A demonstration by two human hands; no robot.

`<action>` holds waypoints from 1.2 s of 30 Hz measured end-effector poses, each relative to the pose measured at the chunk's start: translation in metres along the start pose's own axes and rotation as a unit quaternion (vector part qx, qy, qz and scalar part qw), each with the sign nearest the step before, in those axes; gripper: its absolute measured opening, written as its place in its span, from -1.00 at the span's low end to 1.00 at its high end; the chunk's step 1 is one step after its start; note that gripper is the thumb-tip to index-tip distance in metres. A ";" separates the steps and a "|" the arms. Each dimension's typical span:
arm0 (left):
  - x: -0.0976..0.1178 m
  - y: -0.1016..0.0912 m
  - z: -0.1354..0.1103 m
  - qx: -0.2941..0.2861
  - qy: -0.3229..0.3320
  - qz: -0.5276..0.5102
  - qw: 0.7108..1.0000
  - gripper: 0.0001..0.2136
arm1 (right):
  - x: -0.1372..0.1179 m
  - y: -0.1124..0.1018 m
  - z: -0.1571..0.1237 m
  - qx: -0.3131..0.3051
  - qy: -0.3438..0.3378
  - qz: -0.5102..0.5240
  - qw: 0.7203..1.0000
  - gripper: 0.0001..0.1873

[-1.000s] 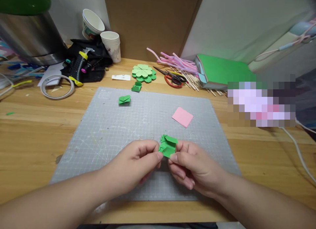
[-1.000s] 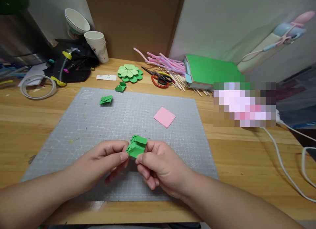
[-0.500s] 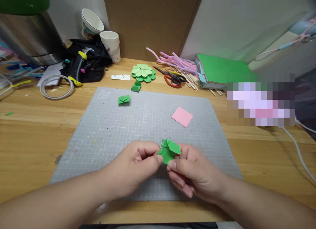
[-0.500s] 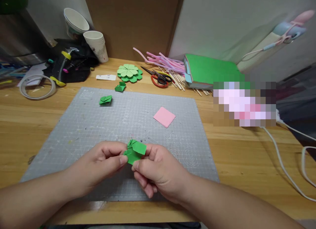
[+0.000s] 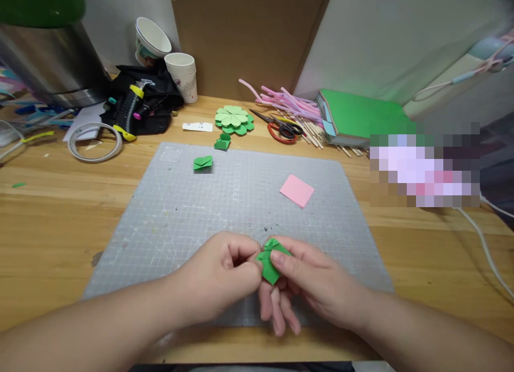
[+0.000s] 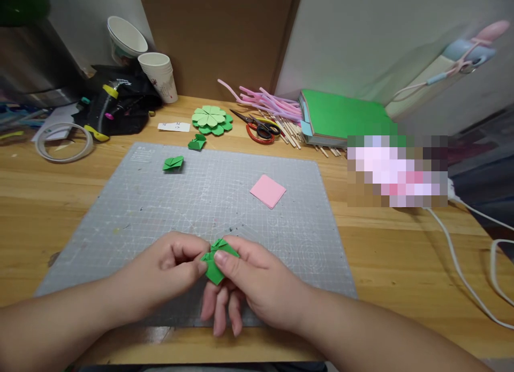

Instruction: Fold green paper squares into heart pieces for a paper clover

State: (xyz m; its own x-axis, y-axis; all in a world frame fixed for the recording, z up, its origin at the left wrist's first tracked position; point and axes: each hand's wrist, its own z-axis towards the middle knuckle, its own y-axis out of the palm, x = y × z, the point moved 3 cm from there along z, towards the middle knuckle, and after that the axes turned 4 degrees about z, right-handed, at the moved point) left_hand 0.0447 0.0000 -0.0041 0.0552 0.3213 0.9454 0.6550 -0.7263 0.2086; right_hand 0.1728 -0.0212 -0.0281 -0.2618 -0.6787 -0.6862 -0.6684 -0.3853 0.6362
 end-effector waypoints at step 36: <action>0.005 -0.016 -0.003 0.210 0.062 0.146 0.965 -0.90 | -0.025 -0.003 -0.010 0.185 -0.248 -0.307 0.900 -0.92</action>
State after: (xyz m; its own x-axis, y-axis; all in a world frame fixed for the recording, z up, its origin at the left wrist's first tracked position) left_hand 0.0326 0.0114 -0.0023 0.2094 0.0458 0.9768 0.8744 -0.4559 -0.1661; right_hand 0.1879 -0.0094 -0.0093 0.0179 -0.0108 -0.9998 -0.9553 -0.2952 -0.0139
